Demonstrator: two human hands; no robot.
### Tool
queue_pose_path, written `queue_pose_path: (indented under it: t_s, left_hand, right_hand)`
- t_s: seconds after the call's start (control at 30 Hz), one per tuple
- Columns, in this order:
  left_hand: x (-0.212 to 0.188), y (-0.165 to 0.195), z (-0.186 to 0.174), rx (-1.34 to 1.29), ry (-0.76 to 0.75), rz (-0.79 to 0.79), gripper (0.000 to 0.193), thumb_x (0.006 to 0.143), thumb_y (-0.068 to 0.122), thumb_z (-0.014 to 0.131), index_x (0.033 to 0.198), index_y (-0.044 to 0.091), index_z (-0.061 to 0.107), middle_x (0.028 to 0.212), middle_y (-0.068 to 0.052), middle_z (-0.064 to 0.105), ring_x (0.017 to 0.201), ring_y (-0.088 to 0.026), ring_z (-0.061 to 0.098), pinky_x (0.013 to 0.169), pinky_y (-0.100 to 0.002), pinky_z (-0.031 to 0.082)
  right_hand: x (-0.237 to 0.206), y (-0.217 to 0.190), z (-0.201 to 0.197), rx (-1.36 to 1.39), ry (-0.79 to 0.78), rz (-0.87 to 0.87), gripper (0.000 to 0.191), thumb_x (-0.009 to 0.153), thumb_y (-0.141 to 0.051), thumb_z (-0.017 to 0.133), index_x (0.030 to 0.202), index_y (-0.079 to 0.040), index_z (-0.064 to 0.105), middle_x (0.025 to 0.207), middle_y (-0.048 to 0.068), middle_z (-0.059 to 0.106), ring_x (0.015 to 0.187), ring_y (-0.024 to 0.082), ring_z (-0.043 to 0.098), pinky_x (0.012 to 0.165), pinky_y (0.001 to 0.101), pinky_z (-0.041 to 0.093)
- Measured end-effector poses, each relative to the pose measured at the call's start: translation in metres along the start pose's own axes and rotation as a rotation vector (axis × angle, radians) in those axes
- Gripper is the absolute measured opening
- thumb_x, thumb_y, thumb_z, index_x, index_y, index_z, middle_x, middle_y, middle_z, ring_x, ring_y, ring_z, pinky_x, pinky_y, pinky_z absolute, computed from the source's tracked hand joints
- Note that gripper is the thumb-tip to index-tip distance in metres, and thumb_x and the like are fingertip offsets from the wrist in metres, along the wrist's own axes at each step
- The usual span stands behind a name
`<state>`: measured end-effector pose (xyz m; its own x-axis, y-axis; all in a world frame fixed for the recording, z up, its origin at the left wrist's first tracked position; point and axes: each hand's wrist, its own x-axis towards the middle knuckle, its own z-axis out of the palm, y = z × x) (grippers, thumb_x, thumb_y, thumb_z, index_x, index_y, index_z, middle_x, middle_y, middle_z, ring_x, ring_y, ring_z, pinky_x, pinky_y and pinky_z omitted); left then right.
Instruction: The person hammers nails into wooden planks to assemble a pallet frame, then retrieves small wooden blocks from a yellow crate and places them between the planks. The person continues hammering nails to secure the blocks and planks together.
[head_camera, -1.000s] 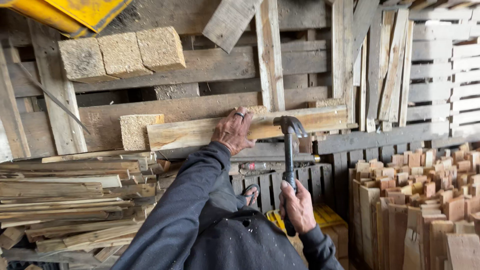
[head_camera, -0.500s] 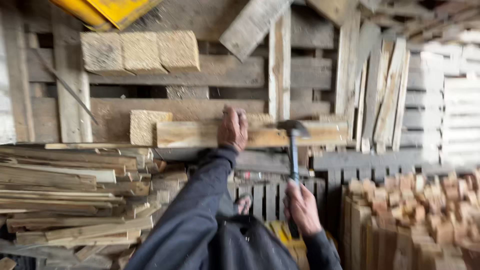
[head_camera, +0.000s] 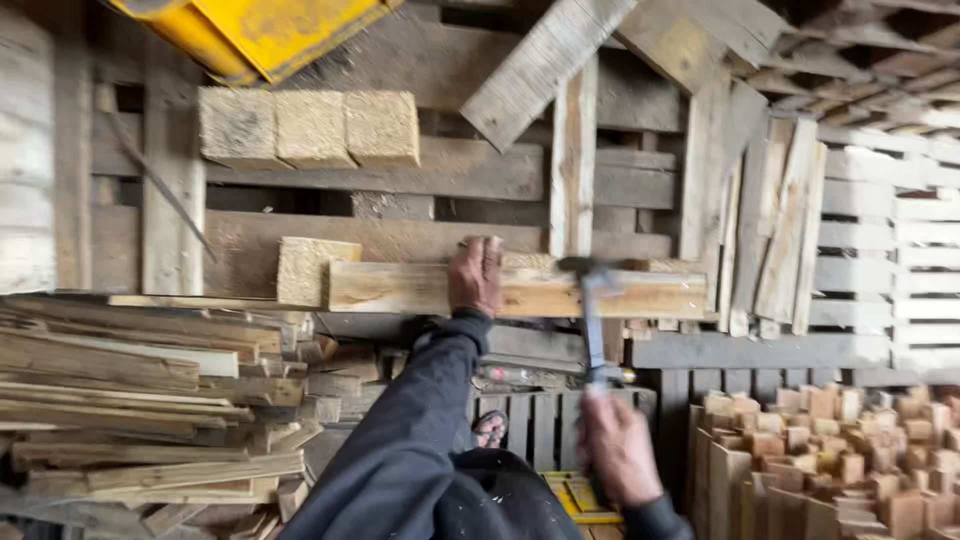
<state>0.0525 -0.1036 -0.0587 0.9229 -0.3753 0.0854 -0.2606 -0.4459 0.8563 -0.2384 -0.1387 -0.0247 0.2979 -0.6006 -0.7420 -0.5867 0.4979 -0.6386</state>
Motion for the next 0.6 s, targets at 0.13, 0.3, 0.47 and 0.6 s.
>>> queue_pose_path:
  t_s: [0.13, 0.3, 0.47, 0.6]
  left_hand:
    - [0.001, 0.000, -0.004, -0.276, -0.071, -0.014, 0.025, 0.109, 0.028, 0.052, 0.115, 0.010, 0.068, 0.089, -0.010, 0.073, 0.075, -0.023, 0.072, 0.068, -0.039, 0.058]
    - [0.001, 0.009, -0.012, -0.304, 0.110, 0.250, 0.026, 0.116, 0.028, 0.051, 0.128, 0.011, 0.067, 0.110, -0.016, 0.074, 0.093, -0.031, 0.074, 0.079, -0.041, 0.060]
    - [0.003, 0.009, -0.008, -0.252, -0.073, -0.056, 0.027, 0.107, 0.031, 0.052, 0.112, 0.006, 0.063, 0.088, -0.015, 0.072, 0.072, -0.032, 0.071, 0.063, -0.042, 0.054]
    - [0.008, 0.010, -0.007, -0.237, -0.085, -0.020, 0.024, 0.112, 0.027, 0.053, 0.106, 0.004, 0.053, 0.084, -0.015, 0.069, 0.075, -0.031, 0.065, 0.065, -0.043, 0.050]
  right_hand:
    - [-0.045, -0.119, -0.062, -0.024, 0.096, -1.096, 0.040, 0.102, -0.050, 0.055, 0.106, -0.011, 0.060, 0.075, 0.005, 0.052, 0.060, 0.017, 0.049, 0.057, 0.0306, 0.044]
    - [-0.049, -0.160, -0.042, 0.505, -0.140, -1.300, 0.037, 0.099, -0.045, 0.060, 0.106, -0.009, 0.060, 0.070, 0.003, 0.049, 0.055, 0.014, 0.046, 0.049, 0.0284, 0.040]
    - [-0.007, -0.024, 0.024, -0.035, -0.039, -0.015, 0.034, 0.096, -0.040, 0.065, 0.106, -0.008, 0.060, 0.065, 0.002, 0.045, 0.050, 0.011, 0.042, 0.042, 0.0261, 0.035]
    - [0.001, 0.008, 0.008, 0.175, 0.041, -0.363, 0.044, 0.097, -0.046, 0.064, 0.105, -0.004, 0.055, 0.070, 0.001, 0.056, 0.053, 0.011, 0.052, 0.046, 0.0272, 0.043]
